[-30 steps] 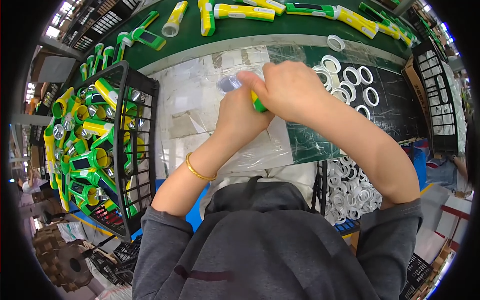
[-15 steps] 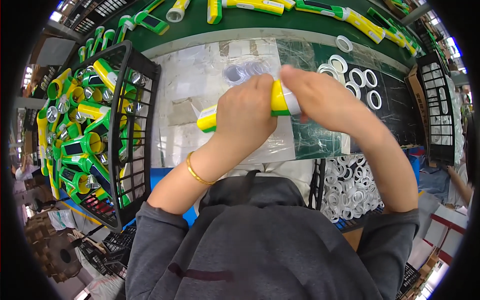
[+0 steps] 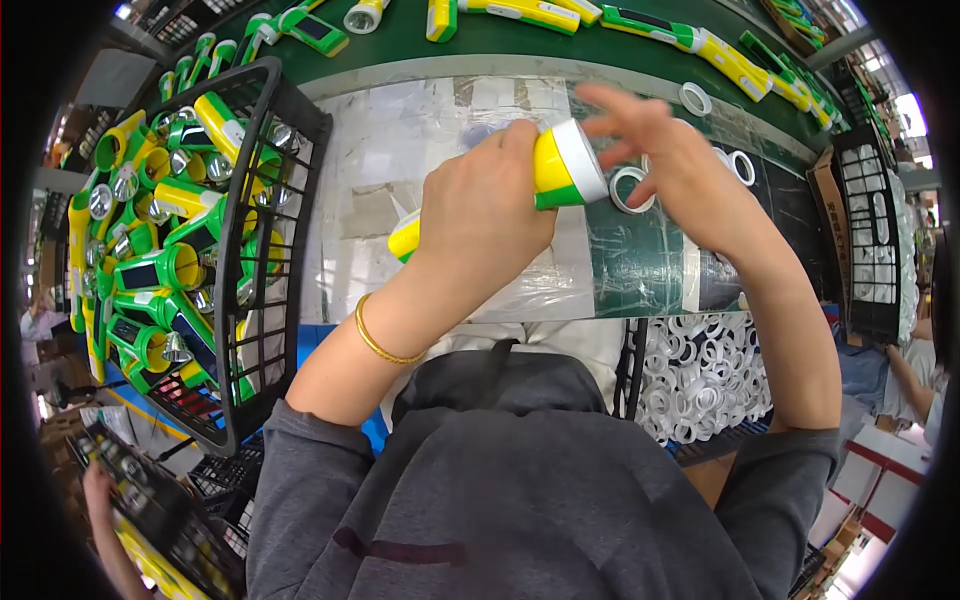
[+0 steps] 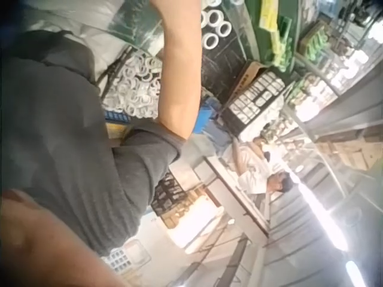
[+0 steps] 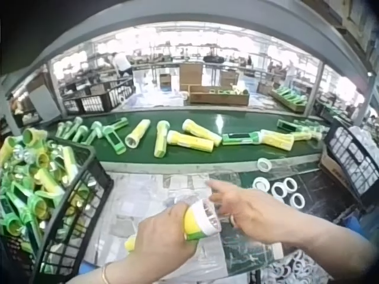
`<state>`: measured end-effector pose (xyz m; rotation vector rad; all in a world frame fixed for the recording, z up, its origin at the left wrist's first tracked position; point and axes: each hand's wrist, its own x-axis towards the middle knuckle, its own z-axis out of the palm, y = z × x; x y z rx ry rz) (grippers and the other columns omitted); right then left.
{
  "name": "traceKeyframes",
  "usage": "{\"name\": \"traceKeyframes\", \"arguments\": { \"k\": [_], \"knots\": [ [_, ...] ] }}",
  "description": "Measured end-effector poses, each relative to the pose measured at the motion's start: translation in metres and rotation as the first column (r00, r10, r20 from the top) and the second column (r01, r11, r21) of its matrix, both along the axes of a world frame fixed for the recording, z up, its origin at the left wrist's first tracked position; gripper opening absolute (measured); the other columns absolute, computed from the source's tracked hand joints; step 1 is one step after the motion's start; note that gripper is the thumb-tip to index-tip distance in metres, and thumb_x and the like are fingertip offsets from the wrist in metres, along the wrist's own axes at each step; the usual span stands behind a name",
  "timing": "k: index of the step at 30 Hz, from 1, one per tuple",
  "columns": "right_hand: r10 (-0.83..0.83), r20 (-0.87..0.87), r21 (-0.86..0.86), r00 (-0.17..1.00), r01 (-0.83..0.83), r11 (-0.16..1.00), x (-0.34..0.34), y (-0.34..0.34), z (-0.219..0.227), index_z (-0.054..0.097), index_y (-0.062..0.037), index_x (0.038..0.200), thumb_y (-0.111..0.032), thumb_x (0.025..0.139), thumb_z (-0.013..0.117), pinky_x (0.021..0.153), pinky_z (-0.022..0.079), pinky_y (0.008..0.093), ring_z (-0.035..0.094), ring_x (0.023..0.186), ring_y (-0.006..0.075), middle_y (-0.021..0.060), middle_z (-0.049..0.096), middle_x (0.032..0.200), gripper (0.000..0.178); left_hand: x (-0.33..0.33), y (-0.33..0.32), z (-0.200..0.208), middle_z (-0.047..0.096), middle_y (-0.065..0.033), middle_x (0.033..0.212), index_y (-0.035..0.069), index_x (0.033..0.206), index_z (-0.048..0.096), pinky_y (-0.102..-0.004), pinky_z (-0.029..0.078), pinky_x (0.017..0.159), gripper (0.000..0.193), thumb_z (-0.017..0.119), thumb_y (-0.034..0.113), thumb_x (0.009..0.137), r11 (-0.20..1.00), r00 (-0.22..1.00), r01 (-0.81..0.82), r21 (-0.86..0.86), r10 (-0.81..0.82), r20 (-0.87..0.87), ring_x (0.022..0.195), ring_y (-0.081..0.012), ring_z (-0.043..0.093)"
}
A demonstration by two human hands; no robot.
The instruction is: Assembling solar-powered flashlight components by inserting lenses and screwing on front caps.
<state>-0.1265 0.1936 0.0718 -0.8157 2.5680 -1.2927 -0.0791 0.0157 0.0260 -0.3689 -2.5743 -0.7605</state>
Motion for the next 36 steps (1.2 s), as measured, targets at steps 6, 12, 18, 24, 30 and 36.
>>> {"name": "traceKeyframes", "arguments": {
  "k": [6, 12, 18, 24, 30, 36],
  "knots": [
    [0.115, -0.500, 0.358, 0.858, 0.084, 0.930, 0.007, -0.017, -0.020, 0.057, -0.0053, 0.109, -0.046, 0.089, 0.048, 0.063, 0.049, 0.0405, 0.062, 0.076, 0.0363, 0.0197, 0.063, 0.093, 0.046, 0.001, 0.013, -0.004, 0.056, -0.0098, 0.071, 0.005, 0.083, 0.049, -0.0389, 0.047, 0.053, 0.025, 0.064, 0.003, 0.063, 0.994, 0.995, -0.054, -0.098, 0.046, -0.089, 0.062, -0.0295, 0.060],
    [-0.211, -0.008, 0.380, 0.978, 0.198, 0.904, 0.000, -0.034, -0.017, 0.061, -0.0030, 0.099, -0.043, 0.092, 0.046, 0.061, 0.048, 0.0397, 0.062, 0.075, 0.0359, 0.0209, 0.062, 0.082, 0.043, -0.003, 0.006, -0.017, 0.054, -0.0105, 0.072, 0.005, 0.088, 0.050, -0.0381, 0.047, 0.060, 0.025, 0.062, 0.004, 0.066, 0.980, 0.983, -0.128, -0.155, 0.105, -0.150, 0.068, -0.0270, 0.059],
    [-0.039, -0.270, 0.145, 0.962, 0.081, 0.986, 0.017, -0.026, -0.032, 0.059, -0.0023, 0.105, -0.042, 0.087, 0.054, 0.062, 0.050, 0.0358, 0.063, 0.074, 0.0314, 0.0165, 0.062, 0.086, 0.044, 0.009, -0.013, -0.002, 0.059, -0.0152, 0.095, -0.001, 0.101, 0.052, -0.0379, 0.047, 0.076, 0.045, 0.075, 0.014, 0.066, 0.934, 0.952, 0.153, 0.324, -0.227, 0.204, 0.091, -0.0285, 0.060],
    [0.419, -0.634, 0.220, 0.650, -0.368, 0.904, 0.032, -0.019, -0.002, 0.060, -0.0031, 0.102, -0.053, 0.083, 0.057, 0.055, 0.049, 0.0312, 0.060, 0.065, 0.0252, 0.0110, 0.058, 0.085, 0.053, 0.020, -0.032, 0.008, 0.065, -0.0078, 0.099, 0.004, 0.105, 0.062, -0.0313, 0.049, 0.080, 0.047, 0.079, 0.009, 0.061, 0.525, 0.312, 0.333, 0.784, -0.846, 0.434, 0.091, -0.0177, 0.061],
    [0.543, -0.762, 0.175, 0.353, -0.695, 0.697, 0.026, -0.012, 0.027, 0.063, -0.0035, 0.088, -0.061, 0.088, 0.043, 0.047, 0.042, 0.0297, 0.056, 0.057, 0.0214, 0.0102, 0.058, 0.075, 0.061, 0.020, -0.001, 0.011, 0.066, -0.0079, 0.086, 0.005, 0.100, 0.064, -0.0350, 0.050, 0.070, 0.039, 0.075, 0.010, 0.062, 0.534, 0.423, 0.414, 0.737, -0.830, 0.364, 0.080, -0.0214, 0.063],
    [0.014, -0.238, 0.731, 0.971, 0.170, 0.661, 0.012, -0.043, 0.024, 0.059, 0.0003, 0.087, -0.046, 0.093, 0.042, 0.063, 0.048, 0.0419, 0.062, 0.072, 0.0369, 0.0204, 0.064, 0.085, 0.050, -0.011, 0.021, -0.003, 0.066, -0.0166, 0.076, 0.004, 0.090, 0.066, -0.0420, 0.051, 0.066, 0.026, 0.070, 0.017, 0.068, 0.998, 0.870, -0.012, 0.068, -0.023, 0.492, 0.071, -0.0361, 0.064]
  ]
}}
